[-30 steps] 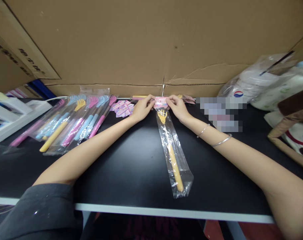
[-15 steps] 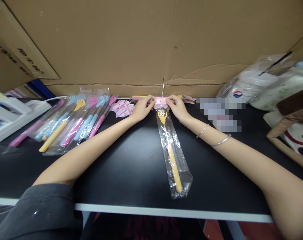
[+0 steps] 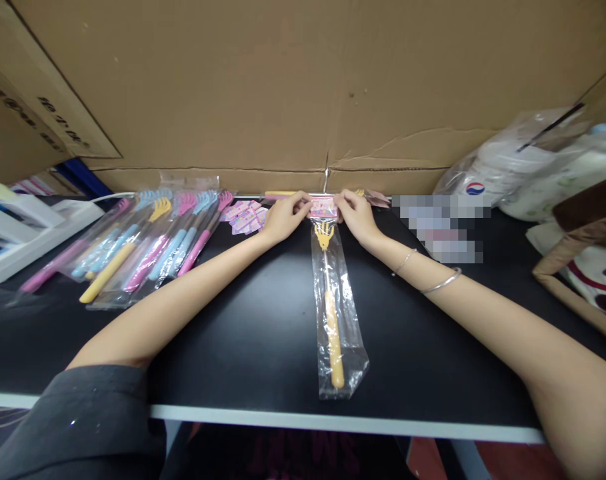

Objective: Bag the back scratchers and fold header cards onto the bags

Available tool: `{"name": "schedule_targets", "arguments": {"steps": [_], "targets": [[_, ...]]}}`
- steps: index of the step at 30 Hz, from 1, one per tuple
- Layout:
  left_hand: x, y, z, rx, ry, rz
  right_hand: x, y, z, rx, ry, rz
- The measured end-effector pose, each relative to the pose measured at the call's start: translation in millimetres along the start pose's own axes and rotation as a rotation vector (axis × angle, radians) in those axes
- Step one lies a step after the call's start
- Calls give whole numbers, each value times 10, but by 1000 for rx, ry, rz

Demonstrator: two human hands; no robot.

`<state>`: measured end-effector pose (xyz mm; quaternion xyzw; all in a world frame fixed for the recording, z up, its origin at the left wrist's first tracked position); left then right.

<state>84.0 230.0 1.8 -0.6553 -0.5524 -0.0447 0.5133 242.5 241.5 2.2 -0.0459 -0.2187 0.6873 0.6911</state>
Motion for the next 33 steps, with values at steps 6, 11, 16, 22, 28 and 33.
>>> {"name": "schedule_targets", "arguments": {"steps": [6,11,16,22,28,33], "targets": [[1,14,5,-16,12,-2,16,23,2,-17,-8,22],[7,40,29,-44,17,1,30,56,-19,-18,-1,53],[10,36,28,-56,26,-6,31,79,-33,-16,7,71],[4,33,14,-56,21,-5,42,92,-51,-24,13,78],[-1,17,9,-33,10,-3,44,88,-48,-43,6,76],[-1,19,-7,-31,23,5,37,86,-33,-61,-6,70]]}}
Point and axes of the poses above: each hand's wrist, its own x-axis towards the middle knuckle, its own y-axis out of the palm, z = x × y, the point moved 10 cm from there along x, towards the middle knuckle, and after that the axes turned 15 degrees about y, right-handed, at the moved point
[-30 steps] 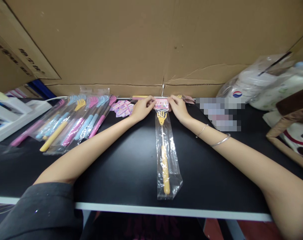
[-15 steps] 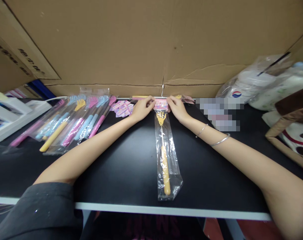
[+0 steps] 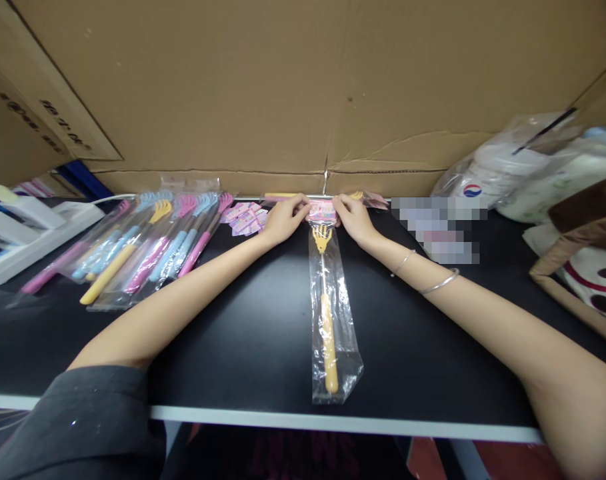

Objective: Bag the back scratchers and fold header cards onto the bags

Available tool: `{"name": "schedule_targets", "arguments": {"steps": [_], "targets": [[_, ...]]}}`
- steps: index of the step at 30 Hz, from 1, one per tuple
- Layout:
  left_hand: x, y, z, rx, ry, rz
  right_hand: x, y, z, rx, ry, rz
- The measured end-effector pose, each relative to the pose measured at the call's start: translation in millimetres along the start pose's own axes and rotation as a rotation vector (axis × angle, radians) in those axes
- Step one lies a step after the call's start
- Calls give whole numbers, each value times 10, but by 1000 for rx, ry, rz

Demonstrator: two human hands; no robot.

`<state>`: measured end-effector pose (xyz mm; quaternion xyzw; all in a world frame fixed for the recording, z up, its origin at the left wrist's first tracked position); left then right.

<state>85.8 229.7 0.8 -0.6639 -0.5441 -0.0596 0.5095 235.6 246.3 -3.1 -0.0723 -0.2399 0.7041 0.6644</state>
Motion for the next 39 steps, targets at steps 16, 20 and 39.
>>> {"name": "schedule_targets", "arguments": {"steps": [16,20,39], "targets": [[5,15,18,1,-2,6,1,-1,-2,-13,7,-10],[4,5,8,20,-10,6,-4,0,-3,-41,18,-18],[-61,-101,-3,270,-154,30,-94,-59,82,-391,81,-91]]}}
Point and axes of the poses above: each hand's wrist, its own x-axis towards the middle knuckle, its own y-axis out of the palm, z = x × y, the point moved 10 cm from there along x, towards the middle knuckle, and after that the axes turned 15 degrees about y, right-handed, at the moved point
